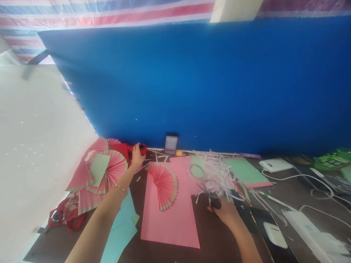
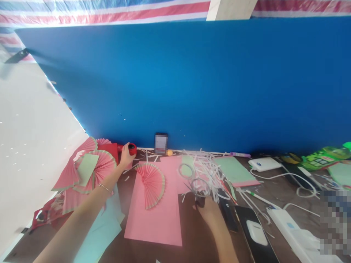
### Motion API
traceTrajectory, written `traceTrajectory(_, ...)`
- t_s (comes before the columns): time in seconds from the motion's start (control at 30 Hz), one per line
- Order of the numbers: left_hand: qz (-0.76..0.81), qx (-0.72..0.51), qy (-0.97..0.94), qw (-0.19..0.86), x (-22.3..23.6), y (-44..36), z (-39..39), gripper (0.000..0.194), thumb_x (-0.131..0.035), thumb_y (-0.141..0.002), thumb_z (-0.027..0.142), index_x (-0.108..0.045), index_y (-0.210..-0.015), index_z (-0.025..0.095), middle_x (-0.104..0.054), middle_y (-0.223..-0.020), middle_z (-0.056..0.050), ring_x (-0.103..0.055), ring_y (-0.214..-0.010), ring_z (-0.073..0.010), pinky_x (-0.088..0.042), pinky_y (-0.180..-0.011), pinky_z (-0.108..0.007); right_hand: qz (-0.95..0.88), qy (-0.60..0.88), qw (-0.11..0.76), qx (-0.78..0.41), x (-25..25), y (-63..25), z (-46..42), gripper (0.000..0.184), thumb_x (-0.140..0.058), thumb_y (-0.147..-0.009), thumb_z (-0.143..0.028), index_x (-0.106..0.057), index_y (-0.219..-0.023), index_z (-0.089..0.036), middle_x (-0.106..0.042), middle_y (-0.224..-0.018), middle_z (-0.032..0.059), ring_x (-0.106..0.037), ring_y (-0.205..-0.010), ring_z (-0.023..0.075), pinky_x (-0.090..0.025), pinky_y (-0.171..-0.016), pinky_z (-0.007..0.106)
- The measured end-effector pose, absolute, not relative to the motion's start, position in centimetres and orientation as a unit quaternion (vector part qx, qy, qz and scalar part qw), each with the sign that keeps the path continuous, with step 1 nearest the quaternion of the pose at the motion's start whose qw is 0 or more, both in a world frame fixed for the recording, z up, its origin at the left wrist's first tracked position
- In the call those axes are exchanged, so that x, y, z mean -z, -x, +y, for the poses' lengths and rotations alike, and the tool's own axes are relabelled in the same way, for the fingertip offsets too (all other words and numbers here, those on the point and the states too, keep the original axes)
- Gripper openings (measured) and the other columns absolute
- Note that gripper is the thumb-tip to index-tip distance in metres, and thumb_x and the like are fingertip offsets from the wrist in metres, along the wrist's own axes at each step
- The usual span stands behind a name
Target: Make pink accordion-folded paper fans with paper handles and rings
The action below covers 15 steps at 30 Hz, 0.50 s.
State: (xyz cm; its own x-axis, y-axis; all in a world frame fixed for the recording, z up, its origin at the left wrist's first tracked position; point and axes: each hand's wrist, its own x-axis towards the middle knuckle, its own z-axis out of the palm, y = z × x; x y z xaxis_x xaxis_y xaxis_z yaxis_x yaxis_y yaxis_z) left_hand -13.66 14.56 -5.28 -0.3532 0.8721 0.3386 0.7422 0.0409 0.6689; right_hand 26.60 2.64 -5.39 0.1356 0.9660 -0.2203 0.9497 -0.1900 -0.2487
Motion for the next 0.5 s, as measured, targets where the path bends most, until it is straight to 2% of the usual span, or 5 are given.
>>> traceTrajectory(0.13, 0.729, -0.324, -0.603, -0.008, 4.8, 12.3, 12.1, 0.07, -0.059, -0.065, 0.008, -0.033, -0.13, 0.01, -0.022, -0.14, -0.023, -0.015, -0.133, -0.0378, -0.022, -0.102, -0.054, -0.617, 0.763, 0.038, -0.188, 6.2, -27.2, 2.2, 0.025, -0.061, -0.065, -0.037, -0.058, -0.08, -0.017, -0.064, -0.073, 0.0086, -0.065, -0.078, 0.0271, -0.047, -0.063, 0.031)
traceTrajectory(0.2, 0.682, -0.308, -0.664, -0.004, 4.7, 11.2, 9.8, 0.051, -0.054, -0.072, 0.012, -0.043, -0.122, 0.011, -0.034, -0.132, -0.021, -0.03, -0.127, -0.031, -0.03, -0.1, -0.044, -0.624, 0.759, 0.021, -0.184, 6.5, -27.4, 2.1, 0.028, -0.063, -0.062, -0.036, -0.058, -0.081, -0.016, -0.064, -0.078, 0.011, -0.064, -0.083, 0.0289, -0.047, -0.067, 0.033)
traceTrajectory(0.27, 0.655, -0.259, -0.707, 0.054, 5.1, 10.1, 7.2, 0.028, -0.05, -0.076, 0.016, -0.055, -0.104, 0.015, -0.052, -0.11, -0.014, -0.048, -0.107, -0.0256, -0.039, -0.091, -0.038, -0.639, 0.747, 0.002, -0.184, 6.7, -27.6, 2.1, 0.03, -0.065, -0.059, -0.034, -0.057, -0.082, -0.015, -0.064, -0.086, 0.0143, -0.062, -0.09, 0.0297, -0.047, -0.073, 0.033)
traceTrajectory(0.33, 0.661, -0.219, -0.71, 0.105, 5.9, 9.3, 5.0, 0.014, -0.05, -0.078, 0.022, -0.06, -0.086, 0.017, -0.056, -0.096, -0.01, -0.054, -0.092, -0.0225, -0.042, -0.082, -0.035, -0.65, 0.737, -0.007, -0.185, 6.7, -27.6, 2.0, 0.032, -0.065, -0.059, -0.031, -0.057, -0.085, -0.014, -0.062, -0.094, 0.0158, -0.06, -0.095, 0.0293, -0.046, -0.076, 0.033)
traceTrajectory(0.5, 0.69, -0.225, -0.659, 0.197, 8.0, 8.7, 2.8, 0.025, -0.052, -0.078, 0.039, -0.06, -0.076, 0.015, -0.056, -0.083, -0.007, -0.054, -0.083, -0.0216, -0.04, -0.074, -0.032, -0.655, 0.74, 0.026, -0.152, 5.7, -25.8, 1.8, 0.031, -0.049, -0.074, -0.037, -0.053, -0.099, -0.018, -0.058, -0.105, 0.0141, -0.058, -0.097, 0.0277, -0.046, -0.072, 0.036)
